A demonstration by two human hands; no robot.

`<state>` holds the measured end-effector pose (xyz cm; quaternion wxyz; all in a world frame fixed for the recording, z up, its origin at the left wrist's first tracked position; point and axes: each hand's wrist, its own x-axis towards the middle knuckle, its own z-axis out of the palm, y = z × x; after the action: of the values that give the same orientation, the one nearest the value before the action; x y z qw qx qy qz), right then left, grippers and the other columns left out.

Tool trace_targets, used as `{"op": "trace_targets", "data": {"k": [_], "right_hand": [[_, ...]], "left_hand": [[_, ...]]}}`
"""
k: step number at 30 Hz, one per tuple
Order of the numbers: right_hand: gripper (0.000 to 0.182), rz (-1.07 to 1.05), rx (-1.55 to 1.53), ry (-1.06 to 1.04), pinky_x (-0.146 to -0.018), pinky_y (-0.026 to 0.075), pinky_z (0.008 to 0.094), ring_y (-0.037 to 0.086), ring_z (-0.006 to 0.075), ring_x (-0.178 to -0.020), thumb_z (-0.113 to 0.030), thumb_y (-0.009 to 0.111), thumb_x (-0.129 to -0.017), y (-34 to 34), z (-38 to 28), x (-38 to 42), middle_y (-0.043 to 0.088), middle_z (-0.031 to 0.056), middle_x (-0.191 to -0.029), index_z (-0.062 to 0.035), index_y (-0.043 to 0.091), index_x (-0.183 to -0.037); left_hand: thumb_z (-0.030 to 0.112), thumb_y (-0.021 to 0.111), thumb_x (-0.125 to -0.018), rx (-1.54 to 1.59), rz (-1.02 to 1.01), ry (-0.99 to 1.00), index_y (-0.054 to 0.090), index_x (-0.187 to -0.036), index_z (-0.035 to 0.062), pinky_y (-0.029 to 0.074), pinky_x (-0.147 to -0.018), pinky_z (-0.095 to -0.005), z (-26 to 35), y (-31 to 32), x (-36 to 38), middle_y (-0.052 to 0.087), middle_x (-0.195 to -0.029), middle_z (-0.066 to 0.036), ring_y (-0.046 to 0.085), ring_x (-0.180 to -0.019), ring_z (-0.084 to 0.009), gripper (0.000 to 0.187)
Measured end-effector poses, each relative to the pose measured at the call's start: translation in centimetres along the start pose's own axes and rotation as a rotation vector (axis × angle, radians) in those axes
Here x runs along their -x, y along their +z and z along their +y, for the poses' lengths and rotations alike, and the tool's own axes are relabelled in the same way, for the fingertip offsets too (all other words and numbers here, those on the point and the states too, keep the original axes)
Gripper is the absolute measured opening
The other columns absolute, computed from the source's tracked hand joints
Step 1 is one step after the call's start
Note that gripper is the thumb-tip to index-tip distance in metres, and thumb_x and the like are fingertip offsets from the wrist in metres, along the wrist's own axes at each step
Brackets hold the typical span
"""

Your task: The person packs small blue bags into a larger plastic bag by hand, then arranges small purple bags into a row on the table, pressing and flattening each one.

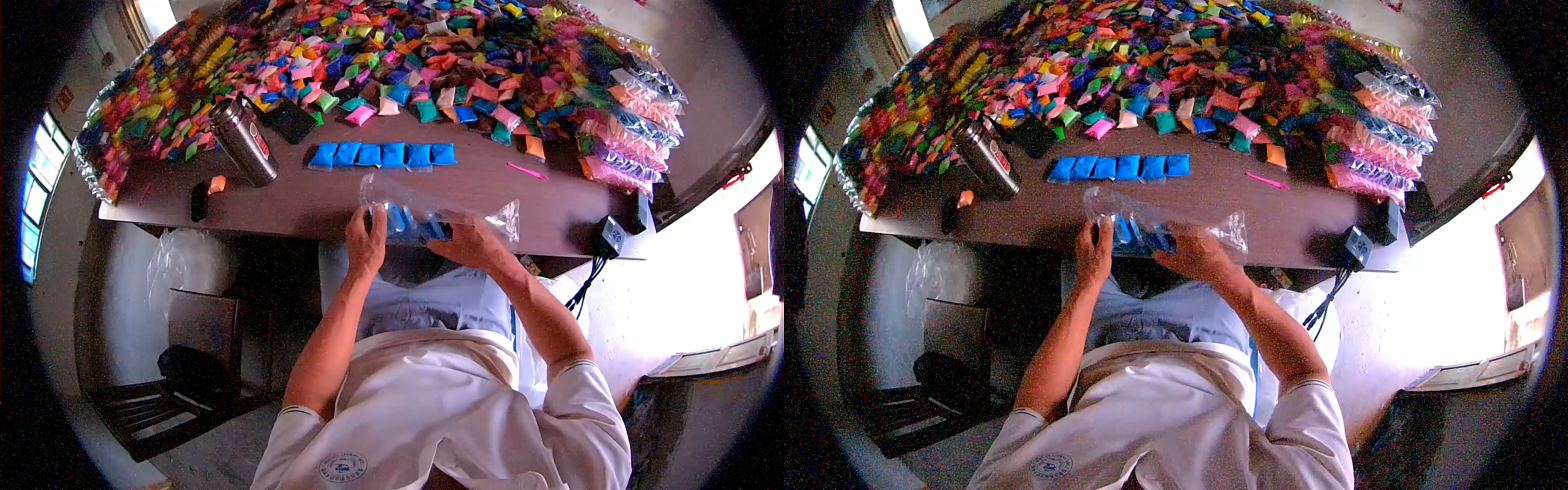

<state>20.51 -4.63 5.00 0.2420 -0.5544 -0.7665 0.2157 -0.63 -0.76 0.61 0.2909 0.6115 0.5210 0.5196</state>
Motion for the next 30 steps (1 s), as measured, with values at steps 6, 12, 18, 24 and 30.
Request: {"op": "trace_targets", "data": {"k": [6,12,18,24,30], "right_hand": [[0.045,0.116,0.031,0.074,-0.075,0.050,0.0507,0.062,0.0453,-0.088,-0.037,0.067,-0.081,1.3,0.0,-0.1,0.065,0.0264,-0.093,-0.0008,0.059,-0.106],[0.041,-0.035,-0.023,0.068,-0.073,0.050,0.0505,0.063,0.0445,-0.087,-0.034,0.068,-0.081,-1.5,-2.5,0.7,0.065,0.0255,-0.088,0.0000,0.058,-0.101],[0.042,-0.123,0.073,0.032,-0.076,0.049,0.0460,0.061,0.0421,-0.092,-0.024,0.070,-0.077,-0.2,1.1,-0.2,0.064,0.0237,-0.098,-0.0024,0.056,-0.110],[0.038,-0.100,0.214,0.019,-0.076,0.049,0.0473,0.062,0.0419,-0.090,-0.023,0.069,-0.079,-0.2,-0.7,0.0,0.064,0.0231,-0.096,-0.0022,0.056,-0.108],[0.027,-0.067,0.140,0.025,-0.074,0.049,0.0488,0.062,0.0427,-0.088,-0.022,0.062,-0.086,-0.6,-1.1,2.0,0.064,0.0243,-0.090,-0.0014,0.056,-0.102]], "left_hand": [[0.038,0.052,-0.095,0.014,-0.049,-0.037,0.060,-0.107,-0.0044,0.045,-0.083,-0.0415,-0.9,0.0,-0.2,0.064,-0.100,-0.022,0.062,-0.096,-0.0331,0.045],[0.038,0.050,-0.095,0.017,-0.045,-0.014,0.060,-0.109,-0.0050,0.045,-0.085,-0.0419,-1.1,0.1,-0.2,0.064,-0.102,-0.023,0.061,-0.097,-0.0355,0.046],[0.037,0.049,-0.096,0.012,-0.044,0.016,0.060,-0.109,-0.0036,0.044,-0.086,-0.0416,-0.6,-0.1,-0.1,0.064,-0.103,-0.023,0.061,-0.098,-0.0357,0.044],[0.037,0.049,-0.096,0.024,-0.056,0.026,0.060,-0.107,-0.0038,0.045,-0.083,-0.0416,-1.3,-0.1,-0.3,0.064,-0.100,-0.022,0.062,-0.095,-0.0343,0.044],[0.038,0.049,-0.096,0.031,-0.052,0.003,0.060,-0.105,-0.0049,0.046,-0.080,-0.0403,-0.9,0.0,-0.1,0.065,-0.096,-0.021,0.062,-0.091,-0.0315,0.045]]}}
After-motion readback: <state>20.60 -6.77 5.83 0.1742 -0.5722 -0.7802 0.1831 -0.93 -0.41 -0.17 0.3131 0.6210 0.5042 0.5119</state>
